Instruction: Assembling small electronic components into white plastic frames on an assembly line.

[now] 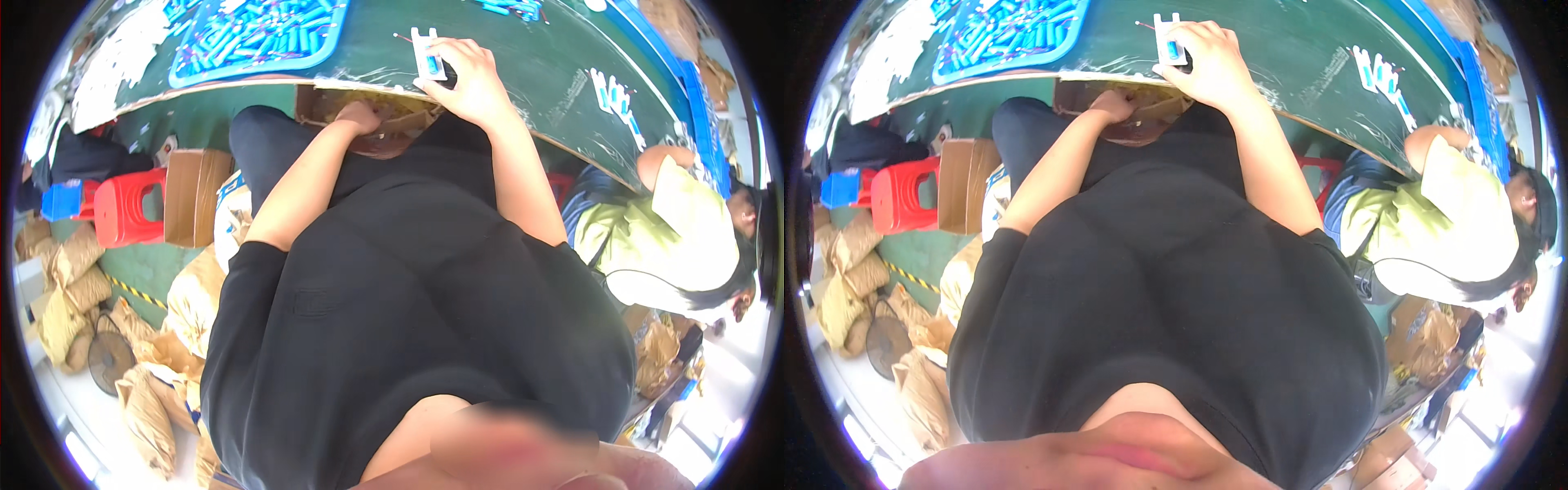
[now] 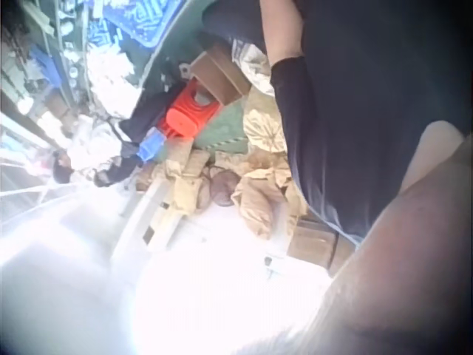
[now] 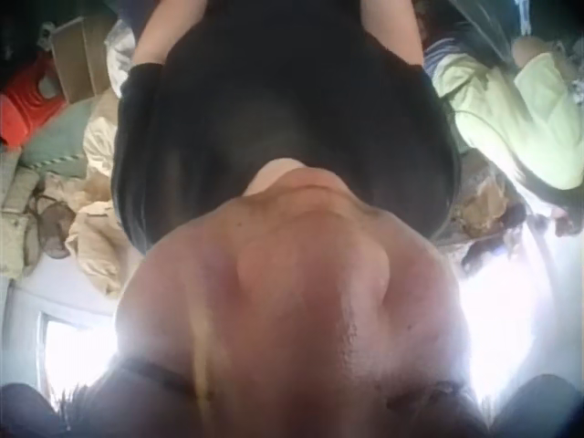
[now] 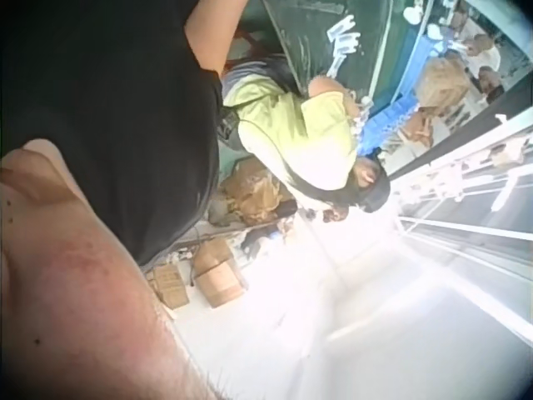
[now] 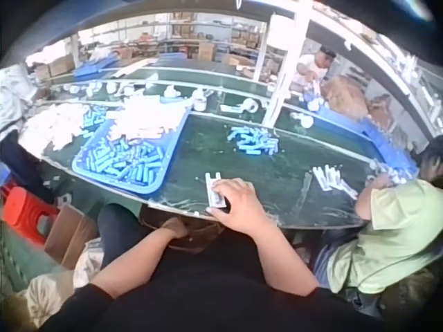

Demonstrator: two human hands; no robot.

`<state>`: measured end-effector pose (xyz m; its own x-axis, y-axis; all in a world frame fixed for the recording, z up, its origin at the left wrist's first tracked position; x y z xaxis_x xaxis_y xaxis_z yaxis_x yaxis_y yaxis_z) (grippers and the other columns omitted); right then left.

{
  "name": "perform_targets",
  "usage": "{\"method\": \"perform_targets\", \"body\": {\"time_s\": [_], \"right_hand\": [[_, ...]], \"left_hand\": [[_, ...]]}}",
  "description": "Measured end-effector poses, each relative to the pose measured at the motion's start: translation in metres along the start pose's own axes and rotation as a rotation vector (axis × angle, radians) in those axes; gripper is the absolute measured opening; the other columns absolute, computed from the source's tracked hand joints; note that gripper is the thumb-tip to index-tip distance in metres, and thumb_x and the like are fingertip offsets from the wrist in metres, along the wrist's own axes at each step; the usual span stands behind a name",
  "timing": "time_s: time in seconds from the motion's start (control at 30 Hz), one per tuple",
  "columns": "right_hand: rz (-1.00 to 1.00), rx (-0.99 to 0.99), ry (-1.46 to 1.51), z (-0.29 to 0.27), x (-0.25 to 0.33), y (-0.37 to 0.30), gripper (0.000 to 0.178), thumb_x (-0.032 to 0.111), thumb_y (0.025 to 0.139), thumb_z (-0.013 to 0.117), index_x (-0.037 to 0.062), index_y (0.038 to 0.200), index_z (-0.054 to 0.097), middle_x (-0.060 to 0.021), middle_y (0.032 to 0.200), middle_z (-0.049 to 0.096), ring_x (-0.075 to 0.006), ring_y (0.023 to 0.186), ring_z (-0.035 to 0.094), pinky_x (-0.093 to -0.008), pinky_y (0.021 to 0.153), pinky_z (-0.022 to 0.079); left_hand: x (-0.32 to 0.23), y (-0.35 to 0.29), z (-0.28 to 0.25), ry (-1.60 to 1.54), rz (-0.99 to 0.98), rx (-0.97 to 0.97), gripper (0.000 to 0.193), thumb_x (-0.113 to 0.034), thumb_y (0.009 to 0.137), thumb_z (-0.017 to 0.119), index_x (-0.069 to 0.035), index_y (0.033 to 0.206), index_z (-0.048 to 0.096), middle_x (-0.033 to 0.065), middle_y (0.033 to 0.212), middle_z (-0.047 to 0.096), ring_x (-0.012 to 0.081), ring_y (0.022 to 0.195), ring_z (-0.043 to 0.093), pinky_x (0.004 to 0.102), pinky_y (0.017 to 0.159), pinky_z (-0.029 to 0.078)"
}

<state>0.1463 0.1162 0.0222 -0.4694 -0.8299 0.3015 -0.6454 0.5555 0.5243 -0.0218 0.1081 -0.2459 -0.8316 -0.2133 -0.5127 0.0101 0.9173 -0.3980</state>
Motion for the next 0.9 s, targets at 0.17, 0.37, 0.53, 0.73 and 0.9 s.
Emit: {"method": "perform_targets", "body": {"time_s": [0.17, 0.37, 0.53, 0.73, 0.9], "right_hand": [[0.262, -0.01, -0.273, -0.057, -0.082, -0.037, 0.049, 0.036, 0.081, 0.083, 0.0111, 0.123, 0.074, -0.0123, 0.115, 0.078, -0.0364, 0.115, 0.069, -0.0517, 0.1, 0.052], [0.863, 0.138, -0.841, -0.14, -0.209, -0.113, 0.05, 0.035, 0.089, 0.07, 0.0124, 0.133, 0.073, -0.0196, 0.13, 0.072, -0.0443, 0.129, 0.063, -0.0566, 0.109, 0.047], [0.443, -0.272, -0.67, -0.136, -0.171, -0.087, 0.03, 0.021, 0.092, 0.07, 0.0103, 0.119, 0.077, -0.0172, 0.135, 0.068, -0.0418, 0.122, 0.063, -0.0511, 0.106, 0.05], [0.092, -0.187, -0.289, -0.071, -0.09, -0.043, 0.02, 0.02, 0.093, 0.075, 0.0098, 0.11, 0.078, -0.0104, 0.118, 0.075, -0.0361, 0.113, 0.067, -0.0459, 0.102, 0.053], [0.262, -0.129, -0.205, -0.064, -0.133, -0.056, 0.022, 0.023, 0.094, 0.077, 0.0129, 0.113, 0.08, -0.0051, 0.124, 0.075, -0.0317, 0.117, 0.065, -0.0415, 0.105, 0.051]], "left_hand": [[0.0, -0.009, 0.027, 0.298, -0.016, 0.09, 0.038, -0.027, 0.092, 0.07, -0.005, 0.122, 0.078, 0.0236, 0.123, 0.076, 0.0386, 0.118, 0.073, 0.0476, 0.1, 0.058], [-0.055, -0.051, 0.037, 0.524, 0.147, 0.349, 0.034, -0.021, 0.089, 0.079, -0.002, 0.117, 0.08, 0.0228, 0.127, 0.075, 0.0383, 0.12, 0.072, 0.047, 0.099, 0.059], [-0.111, -0.113, -0.01, 0.508, 0.207, 0.338, 0.039, -0.032, 0.098, 0.074, -0.01, 0.129, 0.075, 0.0159, 0.121, 0.079, 0.0373, 0.118, 0.073, 0.0477, 0.098, 0.059], [-0.179, -0.23, -0.131, -1.302, 1.009, 0.385, 0.076, -0.009, 0.092, 0.074, -0.001, 0.162, 0.046, 0.0201, 0.171, 0.037, 0.0386, 0.145, 0.056, 0.0486, 0.102, 0.06], [-0.18, -0.236, -0.161, -1.826, 0.966, 0.404, 0.094, -0.008, 0.084, 0.071, 0.005, 0.167, 0.028, 0.0197, 0.164, 0.033, 0.0427, 0.142, 0.051, 0.051, 0.097, 0.057]]}}
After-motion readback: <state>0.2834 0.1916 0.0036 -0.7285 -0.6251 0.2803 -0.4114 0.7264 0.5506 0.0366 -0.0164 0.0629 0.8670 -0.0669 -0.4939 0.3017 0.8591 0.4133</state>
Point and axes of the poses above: each hand's wrist, its own y-axis towards the middle knuckle, its own z-axis out of the palm, x = y × z, the point moved 10 cm from there along y, towards the middle knuckle
